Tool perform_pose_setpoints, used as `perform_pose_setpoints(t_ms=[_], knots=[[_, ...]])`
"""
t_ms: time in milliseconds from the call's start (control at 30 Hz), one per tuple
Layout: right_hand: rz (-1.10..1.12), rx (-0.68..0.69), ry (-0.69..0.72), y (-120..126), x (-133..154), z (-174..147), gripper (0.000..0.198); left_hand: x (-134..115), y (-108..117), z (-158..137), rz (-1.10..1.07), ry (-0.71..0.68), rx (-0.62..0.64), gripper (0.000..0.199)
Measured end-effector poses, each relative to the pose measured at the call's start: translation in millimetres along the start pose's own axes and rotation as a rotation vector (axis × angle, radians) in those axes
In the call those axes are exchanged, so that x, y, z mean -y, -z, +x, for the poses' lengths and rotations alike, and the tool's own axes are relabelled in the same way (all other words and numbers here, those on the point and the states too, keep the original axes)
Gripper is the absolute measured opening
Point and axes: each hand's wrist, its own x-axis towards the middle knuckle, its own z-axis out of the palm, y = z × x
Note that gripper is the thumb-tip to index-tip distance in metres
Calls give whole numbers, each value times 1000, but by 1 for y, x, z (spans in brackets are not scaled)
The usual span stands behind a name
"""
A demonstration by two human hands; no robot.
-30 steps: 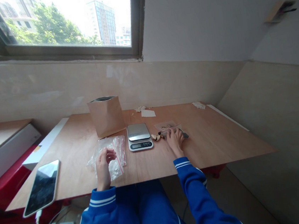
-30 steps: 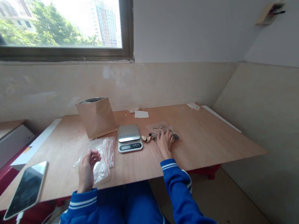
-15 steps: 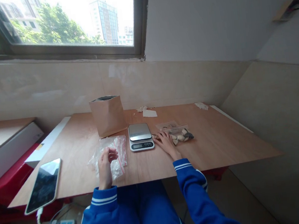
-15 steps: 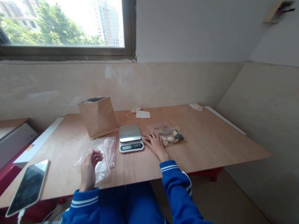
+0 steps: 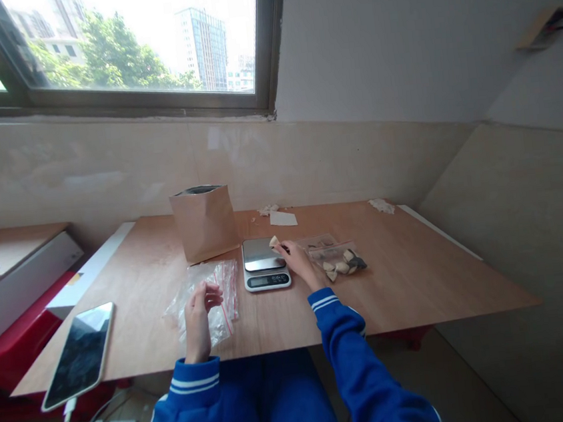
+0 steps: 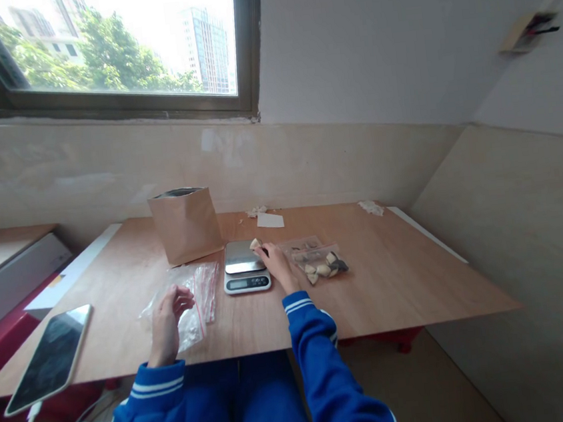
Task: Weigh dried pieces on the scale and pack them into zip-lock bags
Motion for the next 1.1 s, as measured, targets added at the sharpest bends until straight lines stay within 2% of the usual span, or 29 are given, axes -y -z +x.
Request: perform_pose_setpoints(t_ms=[100,200,333,533,767,967,1100], knots=[[33,61,15,-11,18,23,35,-2,3,-2,-1,5,-1,37],[58,83,2,-23,25,34,36,-5,6,1,-9,0,-15,37],[116,27,-31,-35,20,36,43,-6,6,5,-26,0,-35,37],[271,-75,-84,-48,8,32,56,-2,2,-1,-29,26,1,36],[392,-277,-109,-45,-3,8,60,-8,1,-2,-37,9,-1,35],[506,-587,-262,-46,-21,-29,53,-10,0,2,-5,-26,7,35],[504,-609,-295,-47,-27,-37,53,-16,-3,10,53,-94,4,34]])
